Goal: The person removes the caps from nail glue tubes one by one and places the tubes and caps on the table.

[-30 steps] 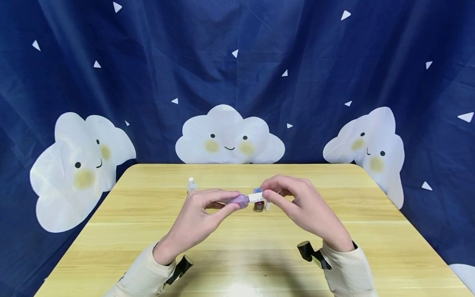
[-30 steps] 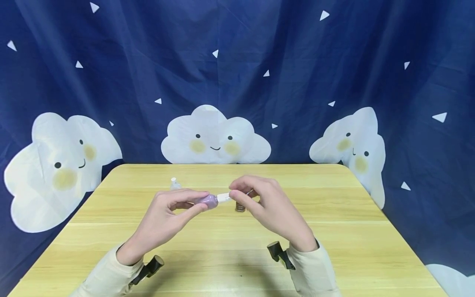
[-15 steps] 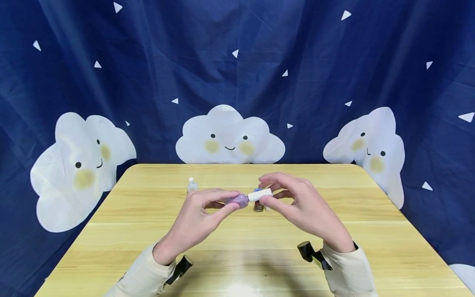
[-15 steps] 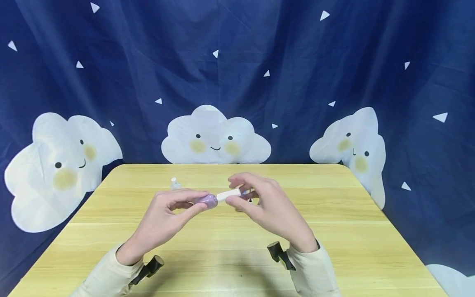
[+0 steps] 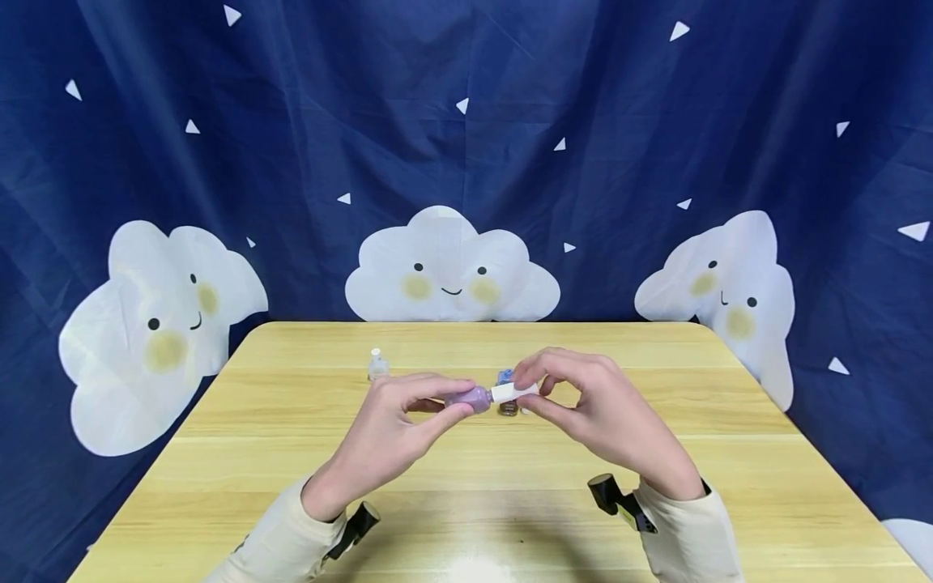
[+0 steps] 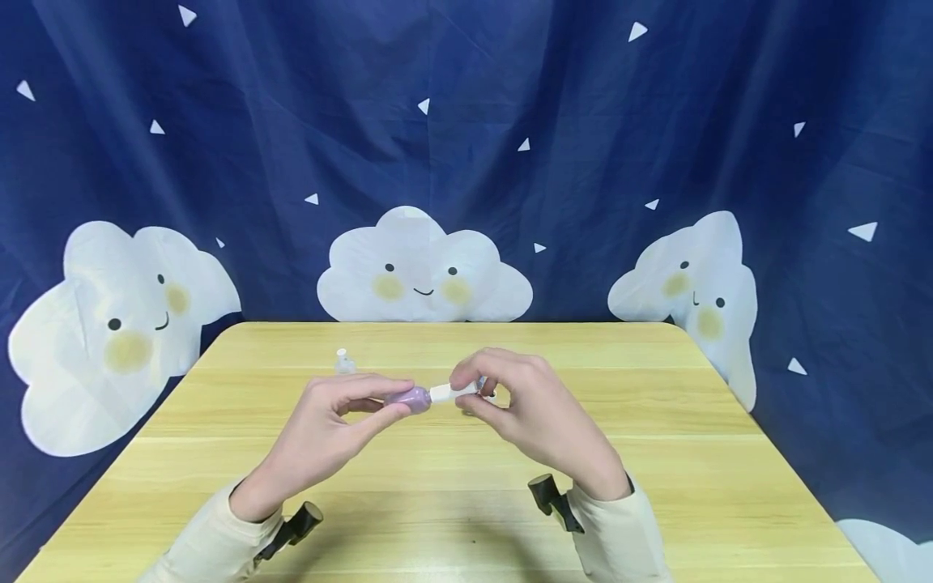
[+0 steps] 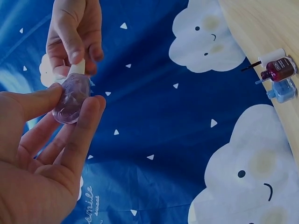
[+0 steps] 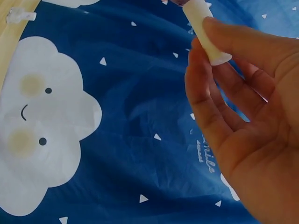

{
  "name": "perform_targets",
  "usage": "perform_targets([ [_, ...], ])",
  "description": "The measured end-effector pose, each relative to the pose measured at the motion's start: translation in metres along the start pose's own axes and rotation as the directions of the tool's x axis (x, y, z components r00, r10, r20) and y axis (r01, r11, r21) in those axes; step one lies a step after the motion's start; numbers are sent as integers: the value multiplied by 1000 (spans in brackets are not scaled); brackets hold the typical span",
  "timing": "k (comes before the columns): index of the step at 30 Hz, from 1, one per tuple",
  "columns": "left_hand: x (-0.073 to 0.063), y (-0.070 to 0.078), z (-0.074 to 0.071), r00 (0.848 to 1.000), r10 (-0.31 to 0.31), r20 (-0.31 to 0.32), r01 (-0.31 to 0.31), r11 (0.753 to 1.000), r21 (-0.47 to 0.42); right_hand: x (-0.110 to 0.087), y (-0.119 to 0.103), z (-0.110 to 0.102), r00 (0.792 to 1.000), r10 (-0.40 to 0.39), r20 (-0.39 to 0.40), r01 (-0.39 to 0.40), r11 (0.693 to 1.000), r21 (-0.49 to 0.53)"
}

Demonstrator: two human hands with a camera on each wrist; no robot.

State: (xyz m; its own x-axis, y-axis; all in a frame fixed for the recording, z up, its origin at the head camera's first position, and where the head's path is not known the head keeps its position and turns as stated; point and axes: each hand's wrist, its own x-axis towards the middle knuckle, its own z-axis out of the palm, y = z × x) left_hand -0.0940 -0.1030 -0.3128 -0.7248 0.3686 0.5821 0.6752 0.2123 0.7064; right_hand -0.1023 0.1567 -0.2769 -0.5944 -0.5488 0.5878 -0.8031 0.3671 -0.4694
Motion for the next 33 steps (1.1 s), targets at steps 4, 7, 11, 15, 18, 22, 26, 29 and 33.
perform_targets([
  [4, 0, 0, 0, 1000, 4, 2, -4, 1000, -8, 0, 0, 1, 1000, 20, 16, -20, 1000, 20],
  [7, 0, 1, -1, 1000, 14, -6, -14, 1000, -12, 1, 0, 1, 995, 90, 50, -92, 995, 31],
  [11, 0, 1, -1, 1000, 21, -1, -21, 1000, -7, 0, 0, 1, 989, 128, 76, -128, 992, -5],
  [15, 0, 2, 0, 1000, 27, 7, -27, 1000, 6, -2, -1, 2, 996, 81, 46, -76, 992, -105],
  [18, 0, 1, 0, 999, 41, 10, -41, 999, 19, -2, -3, 4, 1000, 11, 10, -8, 980, -201],
  [22, 0, 1, 0, 999, 46, 19, -46, 998, 31, -1, -5, 6, 997, -75, -28, 64, 955, -291],
  [26, 0, 1, -2, 1000, 12, 14, -12, 999, 49, 0, -6, 6, 992, -110, -61, 85, 942, -323],
  [29, 1, 1, -5, 1000, -15, 2, 15, 998, 55, 1, -7, 6, 991, -112, -76, 81, 939, -335],
  [33, 2, 0, -10, 999, -26, -21, 28, 996, 81, 2, -6, 7, 989, -117, -86, 80, 934, -347],
])
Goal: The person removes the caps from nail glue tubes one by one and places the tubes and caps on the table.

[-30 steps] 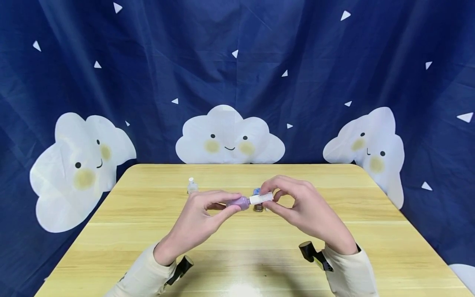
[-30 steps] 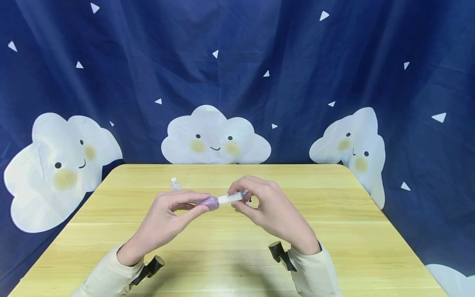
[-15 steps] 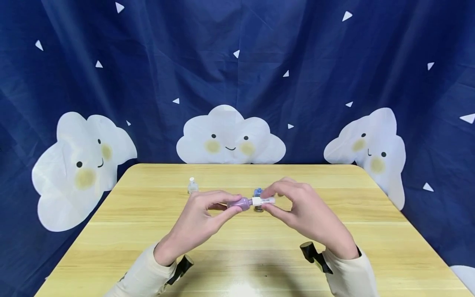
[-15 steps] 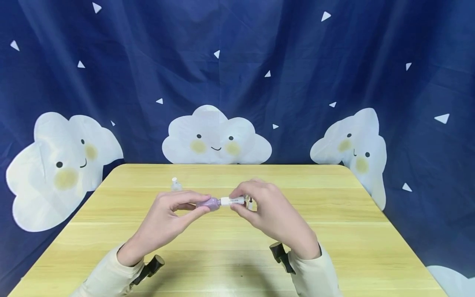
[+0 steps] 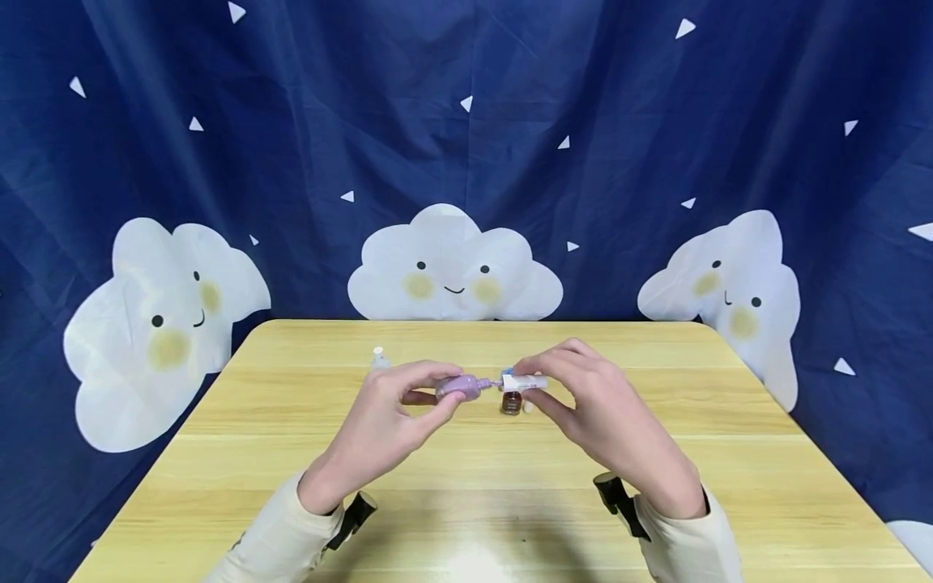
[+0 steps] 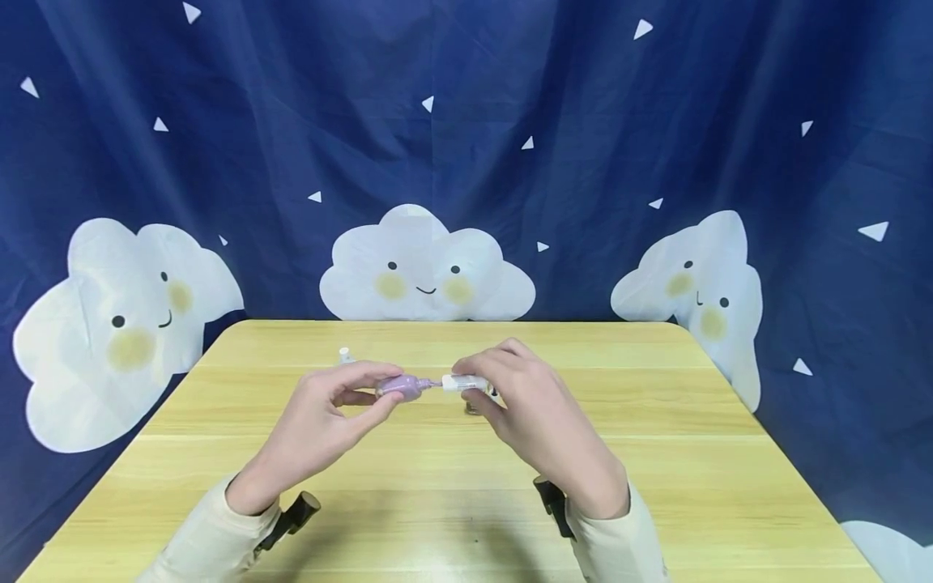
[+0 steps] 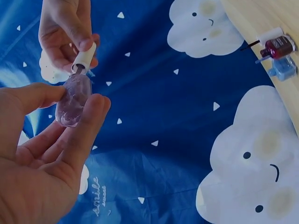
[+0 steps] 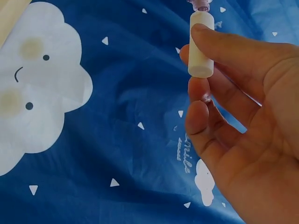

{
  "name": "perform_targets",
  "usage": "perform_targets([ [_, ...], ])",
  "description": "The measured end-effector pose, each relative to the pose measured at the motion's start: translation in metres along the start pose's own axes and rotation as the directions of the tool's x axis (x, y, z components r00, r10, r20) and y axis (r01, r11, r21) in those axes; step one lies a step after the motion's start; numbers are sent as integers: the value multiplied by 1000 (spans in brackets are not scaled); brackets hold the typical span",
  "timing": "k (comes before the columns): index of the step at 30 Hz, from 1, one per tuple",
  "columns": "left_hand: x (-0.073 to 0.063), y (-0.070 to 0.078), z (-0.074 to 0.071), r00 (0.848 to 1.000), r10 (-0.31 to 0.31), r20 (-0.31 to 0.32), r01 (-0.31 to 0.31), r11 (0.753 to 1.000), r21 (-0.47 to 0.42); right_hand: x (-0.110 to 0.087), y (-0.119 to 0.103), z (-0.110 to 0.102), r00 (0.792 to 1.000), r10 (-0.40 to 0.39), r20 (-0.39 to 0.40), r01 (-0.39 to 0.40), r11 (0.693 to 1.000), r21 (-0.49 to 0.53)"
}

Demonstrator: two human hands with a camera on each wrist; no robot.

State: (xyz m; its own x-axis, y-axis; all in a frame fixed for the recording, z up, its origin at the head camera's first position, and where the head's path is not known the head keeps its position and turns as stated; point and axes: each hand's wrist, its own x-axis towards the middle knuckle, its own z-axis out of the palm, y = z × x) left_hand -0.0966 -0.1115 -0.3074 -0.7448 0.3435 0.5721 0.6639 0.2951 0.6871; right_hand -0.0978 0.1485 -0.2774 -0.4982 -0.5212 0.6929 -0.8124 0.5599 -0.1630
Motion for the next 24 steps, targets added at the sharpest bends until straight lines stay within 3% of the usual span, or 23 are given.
perform_targets([
  [6, 3, -2, -9, 997, 9, -74, -2, 996, 92, 0, 1, -1, 999, 12, -36, -12, 1000, -12],
  [10, 6, -7, -16, 989, -22, -144, 40, 992, 120, 0, 0, -2, 997, 69, -45, -70, 997, -15],
  [15, 9, -19, -24, 976, -140, -169, 132, 990, -55, 3, 0, 1, 987, 140, -80, -140, 990, 8],
  [18, 12, -26, -28, 965, -207, -161, 184, 972, -149, 6, 2, 6, 980, 180, -81, -176, 983, 53],
  [24, 20, -42, -31, 935, -306, -177, 260, 935, -242, 13, 8, 25, 955, 293, -45, -282, 945, 165],
])
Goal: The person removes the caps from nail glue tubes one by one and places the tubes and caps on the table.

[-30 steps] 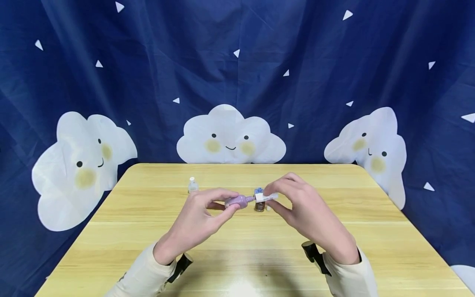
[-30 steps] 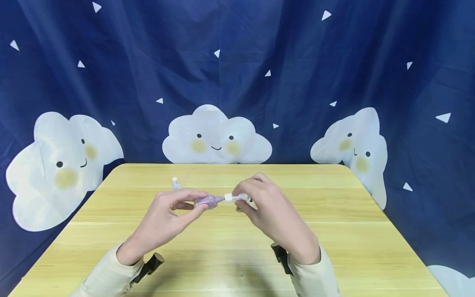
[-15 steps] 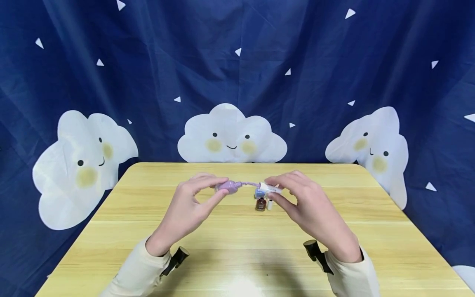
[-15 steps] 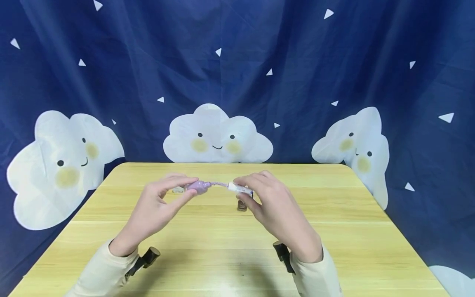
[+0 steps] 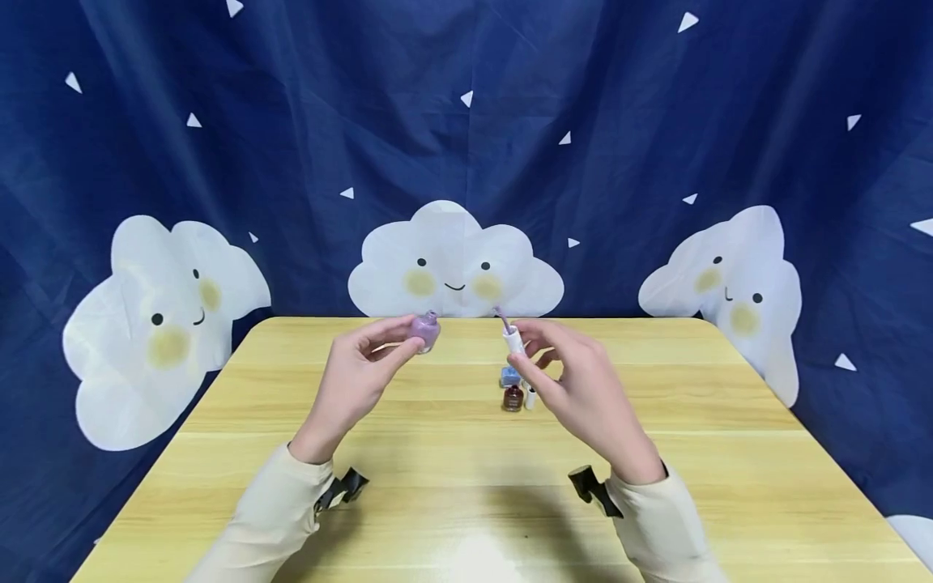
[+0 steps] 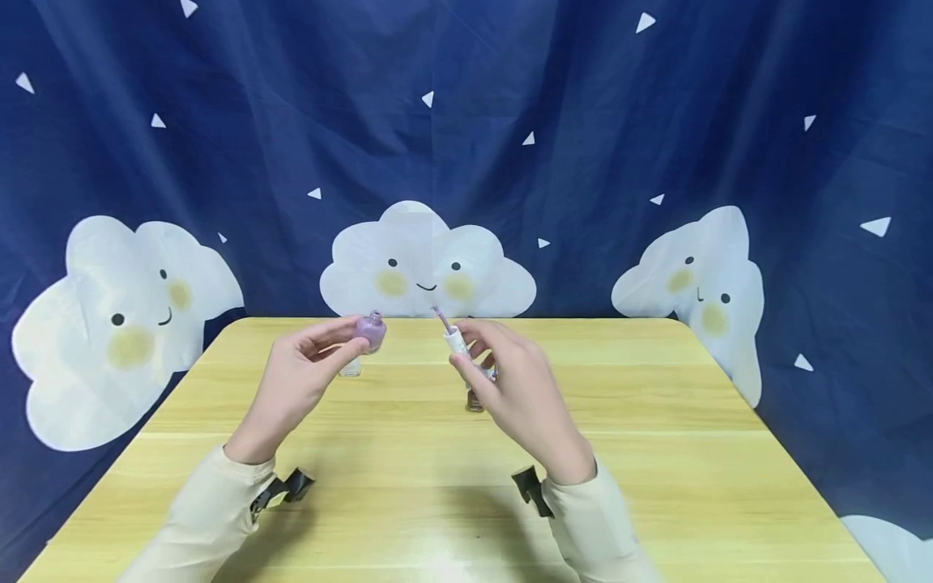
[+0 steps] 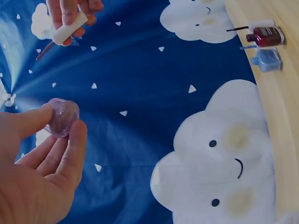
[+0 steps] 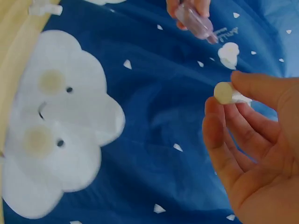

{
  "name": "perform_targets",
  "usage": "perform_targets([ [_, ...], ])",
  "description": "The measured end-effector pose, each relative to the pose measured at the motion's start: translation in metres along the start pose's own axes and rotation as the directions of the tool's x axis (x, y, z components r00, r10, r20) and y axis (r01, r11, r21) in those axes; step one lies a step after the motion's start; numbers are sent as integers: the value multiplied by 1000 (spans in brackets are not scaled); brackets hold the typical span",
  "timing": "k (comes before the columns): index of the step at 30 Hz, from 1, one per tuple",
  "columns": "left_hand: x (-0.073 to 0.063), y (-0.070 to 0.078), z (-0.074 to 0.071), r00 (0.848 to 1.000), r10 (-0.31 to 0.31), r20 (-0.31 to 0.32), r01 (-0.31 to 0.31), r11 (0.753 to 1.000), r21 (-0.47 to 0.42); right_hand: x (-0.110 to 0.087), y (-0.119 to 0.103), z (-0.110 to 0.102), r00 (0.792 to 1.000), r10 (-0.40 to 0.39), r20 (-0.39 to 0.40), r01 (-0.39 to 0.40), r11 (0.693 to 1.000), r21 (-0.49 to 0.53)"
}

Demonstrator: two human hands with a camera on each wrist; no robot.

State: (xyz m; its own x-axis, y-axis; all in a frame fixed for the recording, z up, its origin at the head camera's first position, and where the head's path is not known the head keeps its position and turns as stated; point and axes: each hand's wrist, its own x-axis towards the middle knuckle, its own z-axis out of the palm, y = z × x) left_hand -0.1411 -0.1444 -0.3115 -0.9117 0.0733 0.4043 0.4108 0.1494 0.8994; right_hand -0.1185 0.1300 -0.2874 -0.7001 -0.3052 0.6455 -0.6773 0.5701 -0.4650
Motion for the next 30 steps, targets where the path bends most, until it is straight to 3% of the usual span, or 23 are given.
perform_targets([
  [5, 9, -11, -1, 999, -30, -25, 29, 998, -52, 11, 5, 27, 993, 119, 3, -118, 987, 105],
  [11, 18, -29, 2, 999, -46, -21, 43, 992, -116, 24, 9, 61, 970, 244, -2, -237, 944, 232],
  [20, 28, -66, 10, 985, -162, -52, 161, 987, -23, 34, 22, 112, 921, 389, -28, -371, 894, 252],
  [24, 31, -80, 13, 980, -182, -83, 182, 983, -7, 36, 27, 128, 894, 447, -36, -426, 871, 246],
  [30, 31, -103, 17, 970, -216, -115, 229, 966, 120, 33, 36, 155, 853, 519, -44, -494, 833, 248],
])
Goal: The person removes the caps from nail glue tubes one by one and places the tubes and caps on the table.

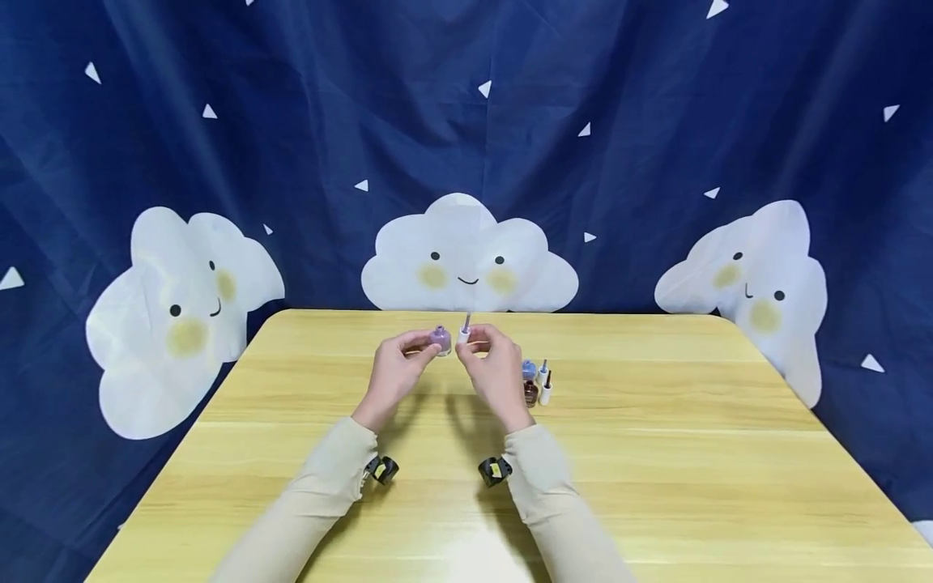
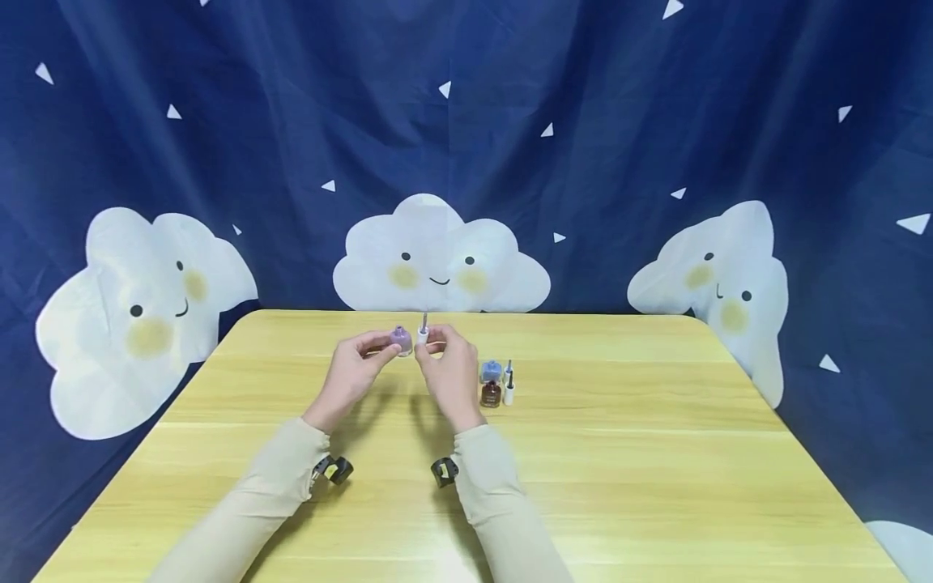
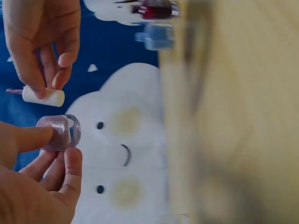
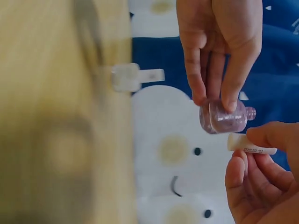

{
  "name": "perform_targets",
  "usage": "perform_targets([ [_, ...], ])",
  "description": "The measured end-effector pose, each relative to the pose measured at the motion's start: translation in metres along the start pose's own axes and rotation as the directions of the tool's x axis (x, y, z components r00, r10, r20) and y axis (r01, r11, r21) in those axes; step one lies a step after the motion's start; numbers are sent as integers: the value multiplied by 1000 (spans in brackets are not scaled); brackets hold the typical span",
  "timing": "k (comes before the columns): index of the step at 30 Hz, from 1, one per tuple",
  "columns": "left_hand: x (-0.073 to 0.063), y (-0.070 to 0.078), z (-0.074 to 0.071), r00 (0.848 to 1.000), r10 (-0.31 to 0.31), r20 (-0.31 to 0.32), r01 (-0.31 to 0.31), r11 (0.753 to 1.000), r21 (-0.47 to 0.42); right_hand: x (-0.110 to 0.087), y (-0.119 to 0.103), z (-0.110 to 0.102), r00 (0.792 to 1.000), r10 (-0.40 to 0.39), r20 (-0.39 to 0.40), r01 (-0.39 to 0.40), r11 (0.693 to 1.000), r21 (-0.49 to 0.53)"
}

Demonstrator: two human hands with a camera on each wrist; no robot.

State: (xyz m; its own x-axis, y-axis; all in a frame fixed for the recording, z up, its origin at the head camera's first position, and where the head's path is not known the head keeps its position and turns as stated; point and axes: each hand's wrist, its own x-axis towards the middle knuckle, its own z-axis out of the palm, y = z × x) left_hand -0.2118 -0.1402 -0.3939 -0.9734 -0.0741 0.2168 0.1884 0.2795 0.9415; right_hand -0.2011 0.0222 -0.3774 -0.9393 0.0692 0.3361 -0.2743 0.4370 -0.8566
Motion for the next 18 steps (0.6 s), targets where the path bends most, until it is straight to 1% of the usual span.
perform_targets([
  [4, 2, -14, 6, 999, -36, -1, 36, 994, 99, -2, 14, 12, 999, 41, -7, -41, 999, -25],
  [9, 2, -26, 9, 994, -95, 48, 86, 983, 164, -4, 30, 20, 996, 91, -21, -91, 996, -22],
  [13, 3, -32, 10, 989, -124, 78, 106, 973, 206, -4, 43, 22, 990, 134, -37, -135, 990, -29],
  [18, 7, -35, 9, 985, -145, 90, 121, 966, 230, -3, 53, 25, 983, 179, -33, -180, 983, -42],
])
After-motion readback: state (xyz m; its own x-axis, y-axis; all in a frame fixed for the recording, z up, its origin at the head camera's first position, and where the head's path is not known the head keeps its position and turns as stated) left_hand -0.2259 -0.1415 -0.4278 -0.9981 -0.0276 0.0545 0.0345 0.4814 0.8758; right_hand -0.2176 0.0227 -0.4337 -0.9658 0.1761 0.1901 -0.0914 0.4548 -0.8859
